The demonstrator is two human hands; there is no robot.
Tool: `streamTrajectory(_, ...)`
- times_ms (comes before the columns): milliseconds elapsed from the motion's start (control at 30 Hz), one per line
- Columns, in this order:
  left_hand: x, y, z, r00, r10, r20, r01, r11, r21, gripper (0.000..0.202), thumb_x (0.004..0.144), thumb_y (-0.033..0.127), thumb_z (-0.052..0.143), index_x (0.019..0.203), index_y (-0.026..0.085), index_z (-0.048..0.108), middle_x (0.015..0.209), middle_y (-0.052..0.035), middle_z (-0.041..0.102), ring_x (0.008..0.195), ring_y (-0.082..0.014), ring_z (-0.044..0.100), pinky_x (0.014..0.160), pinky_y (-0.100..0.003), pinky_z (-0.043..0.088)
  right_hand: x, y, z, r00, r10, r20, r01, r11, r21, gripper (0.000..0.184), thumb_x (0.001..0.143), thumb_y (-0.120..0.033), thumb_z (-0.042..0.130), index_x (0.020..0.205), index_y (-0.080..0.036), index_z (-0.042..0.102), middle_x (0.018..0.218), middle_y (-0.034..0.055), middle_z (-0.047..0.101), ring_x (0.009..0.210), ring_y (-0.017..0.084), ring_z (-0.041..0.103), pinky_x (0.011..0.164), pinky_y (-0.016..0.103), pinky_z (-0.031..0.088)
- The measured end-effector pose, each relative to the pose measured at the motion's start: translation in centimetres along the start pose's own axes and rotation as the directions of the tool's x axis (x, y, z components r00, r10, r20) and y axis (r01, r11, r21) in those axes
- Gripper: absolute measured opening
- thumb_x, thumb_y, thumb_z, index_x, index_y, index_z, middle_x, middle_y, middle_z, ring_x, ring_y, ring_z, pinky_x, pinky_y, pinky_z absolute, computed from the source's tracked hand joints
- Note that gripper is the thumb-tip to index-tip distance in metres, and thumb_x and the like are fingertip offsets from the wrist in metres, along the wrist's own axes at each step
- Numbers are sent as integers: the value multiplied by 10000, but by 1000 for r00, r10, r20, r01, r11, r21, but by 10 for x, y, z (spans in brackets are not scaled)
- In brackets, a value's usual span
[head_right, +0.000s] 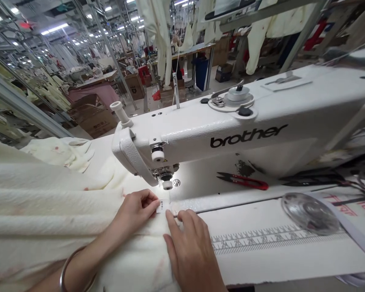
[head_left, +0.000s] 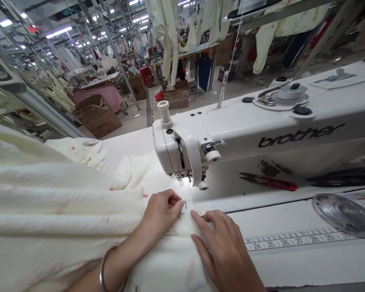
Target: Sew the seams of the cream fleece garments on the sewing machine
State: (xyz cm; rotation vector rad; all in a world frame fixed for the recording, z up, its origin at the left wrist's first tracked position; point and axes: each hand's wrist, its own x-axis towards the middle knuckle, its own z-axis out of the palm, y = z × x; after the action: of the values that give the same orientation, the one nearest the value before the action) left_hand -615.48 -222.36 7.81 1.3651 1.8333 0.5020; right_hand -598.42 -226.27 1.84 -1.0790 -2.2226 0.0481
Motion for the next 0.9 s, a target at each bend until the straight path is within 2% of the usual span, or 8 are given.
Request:
streamTrajectory(200,2,1,0,999,-32,-12,32,999,7,103,751,254,537,693,175,570,593,15,595,571,-130,566,583,-240,414,-1,-1,0,999,19,31,-19,1000,4,355,912,-183,460,1248,-85,521,1032,144,471,1003,265,463,783,386,441)
streamTrajectory(600,2,2,4,999,9,-51,-5,997,81,101,760,233,537,699,164,579,628,-4,611,600,-137,558,594,-249,420,2,-1,0,1000,22,20,-22,1000,-6,350,910,-191,448,1233,-98,544,1013,137,495,991,256,494,775,373,455)
streamTrajectory(667,-2,2,1,995,87,-49,-77,982,172,111,789,231,518,756,154,590,678,-25,627,626,-151,567,614,-269,438,2,-1,-1,1000,22,11,-22,1000,-10,345,912,-182,441,1231,-103,546,1008,135,500,987,252,499,776,372,455)
streamTrajectory(733,-11,2,-7,974,224,-37,-198,918,343,168,827,195,468,917,144,600,802,-62,646,679,-175,590,641,-303,470,2,-2,-1,1000,15,3,-15,1000,-15,342,912,-177,448,1230,-99,546,1008,138,500,985,255,500,780,380,453)
streamTrajectory(833,-30,3,-22,893,443,79,-411,733,542,298,878,138,381,1126,160,544,1083,-121,610,854,-205,625,718,-336,527,1,-2,-2,1000,10,-5,-10,1000,-19,340,913,-183,465,1230,-91,546,1013,143,498,992,264,500,789,390,450)
streamTrajectory(900,-42,0,-29,821,530,211,-543,611,577,330,908,121,341,1189,160,511,1240,-137,556,1049,-209,599,862,-337,530,1,-1,-2,1000,13,-12,-13,1000,-18,341,916,-186,467,1234,-94,545,1018,144,498,1005,267,498,800,393,449)
